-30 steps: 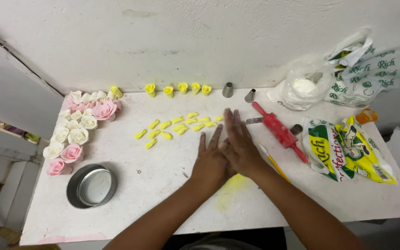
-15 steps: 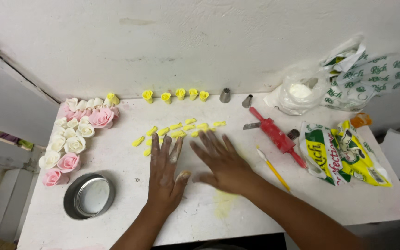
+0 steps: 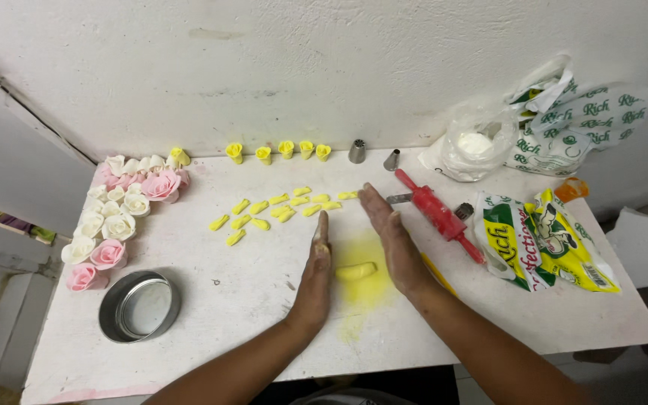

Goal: The person kneads yellow fondant, rolls it flat with a rolling pin, and cuts out circular pieces using a round cutter. They then use a small tool to thin the edges and hand-fold the circles into rose shapes, placing the finished roses in a row on the table.

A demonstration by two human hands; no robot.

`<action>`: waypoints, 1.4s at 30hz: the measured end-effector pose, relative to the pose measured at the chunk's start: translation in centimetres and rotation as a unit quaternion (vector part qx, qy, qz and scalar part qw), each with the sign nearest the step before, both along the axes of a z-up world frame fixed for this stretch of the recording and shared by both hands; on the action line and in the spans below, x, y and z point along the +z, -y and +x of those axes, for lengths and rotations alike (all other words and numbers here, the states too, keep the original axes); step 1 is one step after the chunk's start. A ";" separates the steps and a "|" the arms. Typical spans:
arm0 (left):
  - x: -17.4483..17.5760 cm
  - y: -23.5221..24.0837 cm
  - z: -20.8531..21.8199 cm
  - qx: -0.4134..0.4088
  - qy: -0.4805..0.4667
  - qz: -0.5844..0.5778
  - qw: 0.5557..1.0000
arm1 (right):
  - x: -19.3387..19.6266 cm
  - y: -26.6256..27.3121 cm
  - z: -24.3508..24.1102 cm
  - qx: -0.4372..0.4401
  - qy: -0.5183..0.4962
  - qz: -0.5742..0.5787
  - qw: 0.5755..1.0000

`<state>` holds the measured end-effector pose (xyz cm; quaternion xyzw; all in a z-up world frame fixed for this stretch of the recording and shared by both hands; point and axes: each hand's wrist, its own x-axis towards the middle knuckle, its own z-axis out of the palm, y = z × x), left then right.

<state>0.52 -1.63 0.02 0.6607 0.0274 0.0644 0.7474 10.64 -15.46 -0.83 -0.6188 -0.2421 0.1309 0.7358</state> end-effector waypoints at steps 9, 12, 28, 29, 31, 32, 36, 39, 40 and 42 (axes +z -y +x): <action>1.2 2.0 0.6 -0.064 0.031 0.171 0.983 | 0.9 -0.8 -1.8 -0.048 -0.207 0.114 0.971; -3.0 0.7 0.9 -0.058 0.182 0.453 0.871 | 0.6 1.1 -0.5 -0.036 -0.246 0.169 0.954; -4.2 4.3 6.9 -0.052 0.163 0.673 0.719 | 0.9 15.6 0.0 -0.305 0.327 -0.622 0.643; -3.5 4.1 6.5 -0.109 0.145 0.670 0.720 | 0.7 15.4 0.2 -0.312 0.382 -0.598 0.632; -3.4 3.2 4.9 -0.162 0.125 0.664 0.719 | 0.3 15.2 0.8 -0.316 0.437 -0.570 0.620; -4.0 2.5 3.7 -0.059 0.209 0.763 0.609 | 0.2 15.3 1.1 -0.301 0.437 -0.569 0.628; -3.4 0.8 0.6 -0.237 0.167 0.664 0.689 | 0.1 15.7 1.0 -0.266 0.381 -0.600 0.651; -1.3 0.4 5.2 -0.206 0.229 0.595 0.742 | 0.7 16.5 1.1 -0.301 0.357 -0.514 0.720; 0.3 1.0 7.9 -0.204 0.226 0.595 0.743 | 0.5 17.1 1.2 -0.298 0.357 -0.513 0.721; 3.5 1.9 13.1 -0.146 0.327 0.579 0.732 | 0.3 18.1 1.4 -0.366 0.441 -0.385 0.724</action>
